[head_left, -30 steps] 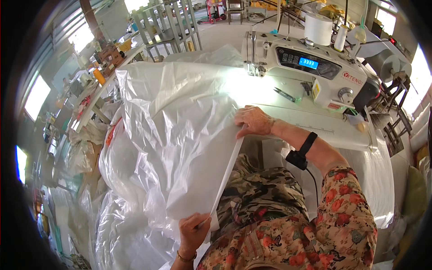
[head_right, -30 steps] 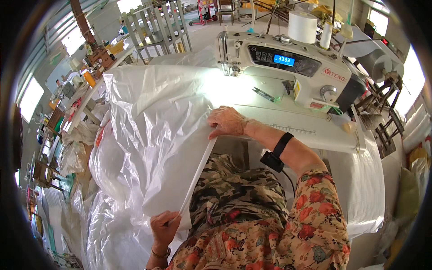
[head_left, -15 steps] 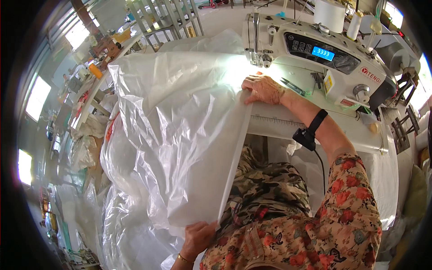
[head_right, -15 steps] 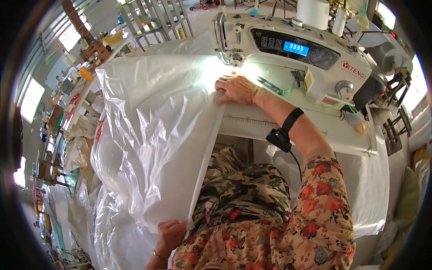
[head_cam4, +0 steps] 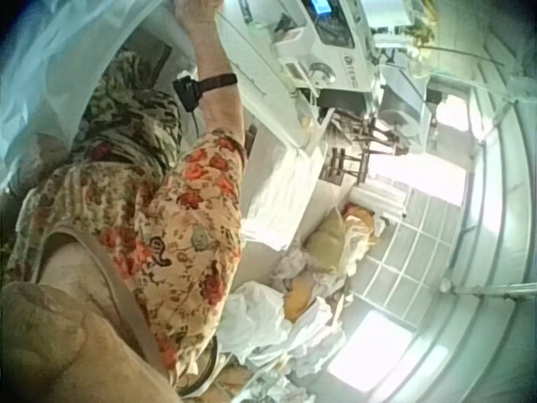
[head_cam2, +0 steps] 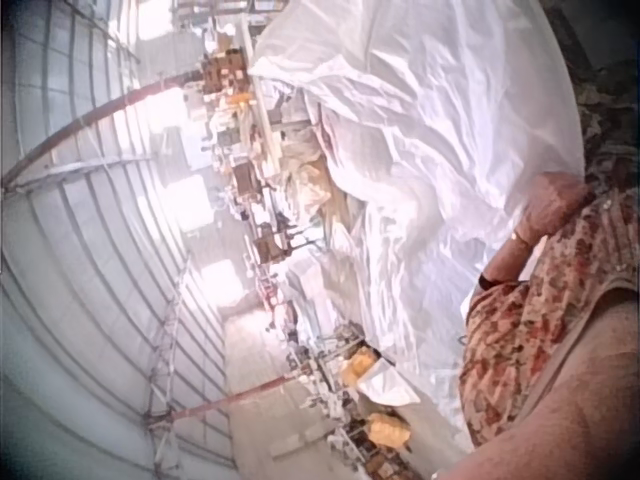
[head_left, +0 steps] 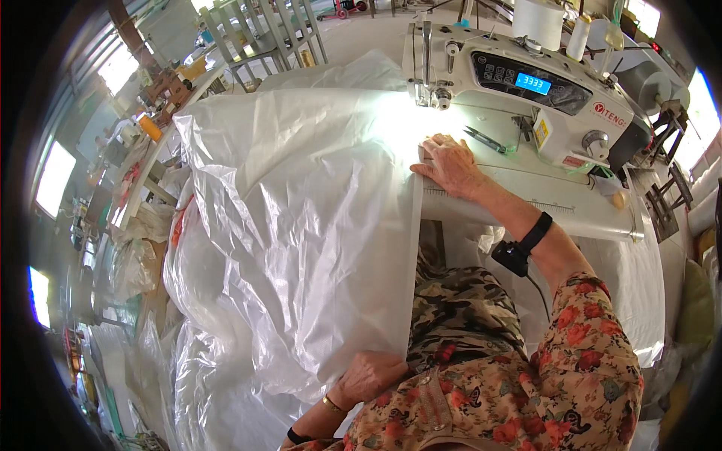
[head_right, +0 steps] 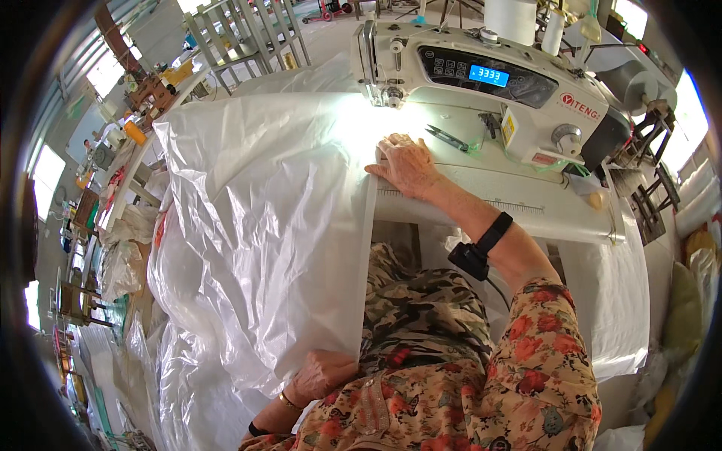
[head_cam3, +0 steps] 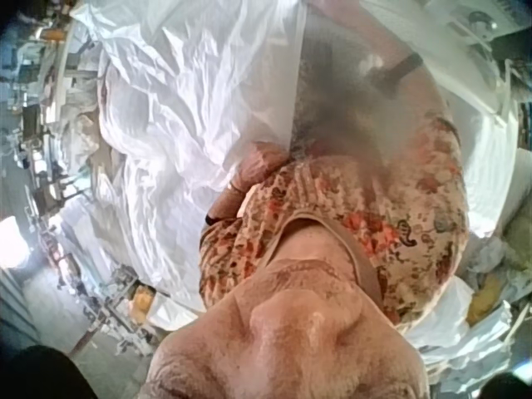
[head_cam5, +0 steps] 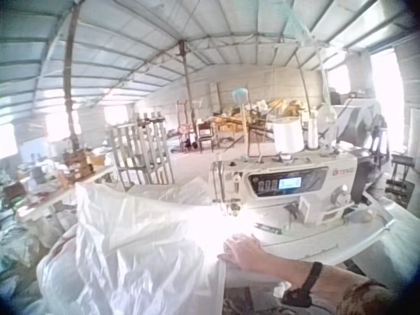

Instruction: Sewing the seams of a large white plastic bag using an industrial sewing machine.

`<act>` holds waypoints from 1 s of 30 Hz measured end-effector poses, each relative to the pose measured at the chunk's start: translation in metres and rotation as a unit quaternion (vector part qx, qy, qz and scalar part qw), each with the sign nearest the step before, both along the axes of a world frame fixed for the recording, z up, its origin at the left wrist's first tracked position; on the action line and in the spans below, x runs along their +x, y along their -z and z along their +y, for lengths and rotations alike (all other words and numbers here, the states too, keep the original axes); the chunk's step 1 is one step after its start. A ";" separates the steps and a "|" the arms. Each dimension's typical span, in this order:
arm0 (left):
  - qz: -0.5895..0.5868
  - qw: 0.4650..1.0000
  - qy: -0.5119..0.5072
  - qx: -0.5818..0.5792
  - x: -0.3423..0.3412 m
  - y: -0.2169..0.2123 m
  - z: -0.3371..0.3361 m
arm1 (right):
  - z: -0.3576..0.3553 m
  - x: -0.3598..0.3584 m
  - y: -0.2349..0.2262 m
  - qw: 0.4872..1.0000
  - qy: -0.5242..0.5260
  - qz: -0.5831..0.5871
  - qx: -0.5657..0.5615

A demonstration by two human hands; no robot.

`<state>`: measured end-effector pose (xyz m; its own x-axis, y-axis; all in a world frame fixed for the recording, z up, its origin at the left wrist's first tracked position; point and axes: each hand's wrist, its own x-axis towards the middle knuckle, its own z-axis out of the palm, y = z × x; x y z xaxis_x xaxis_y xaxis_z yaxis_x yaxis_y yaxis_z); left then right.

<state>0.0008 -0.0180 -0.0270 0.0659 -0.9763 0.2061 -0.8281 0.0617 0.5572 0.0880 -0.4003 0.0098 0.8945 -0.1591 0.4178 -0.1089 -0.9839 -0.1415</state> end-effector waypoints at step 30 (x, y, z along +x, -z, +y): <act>-0.276 0.951 -0.116 -0.080 0.086 -0.038 -0.106 | -0.005 0.009 -0.002 0.999 0.022 0.020 0.023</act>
<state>0.0865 -0.1237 0.0115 0.1148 -0.9019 0.4165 -0.9933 -0.1111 0.0332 0.0968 -0.4054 0.0115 0.9020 -0.2175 0.3730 -0.1589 -0.9704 -0.1817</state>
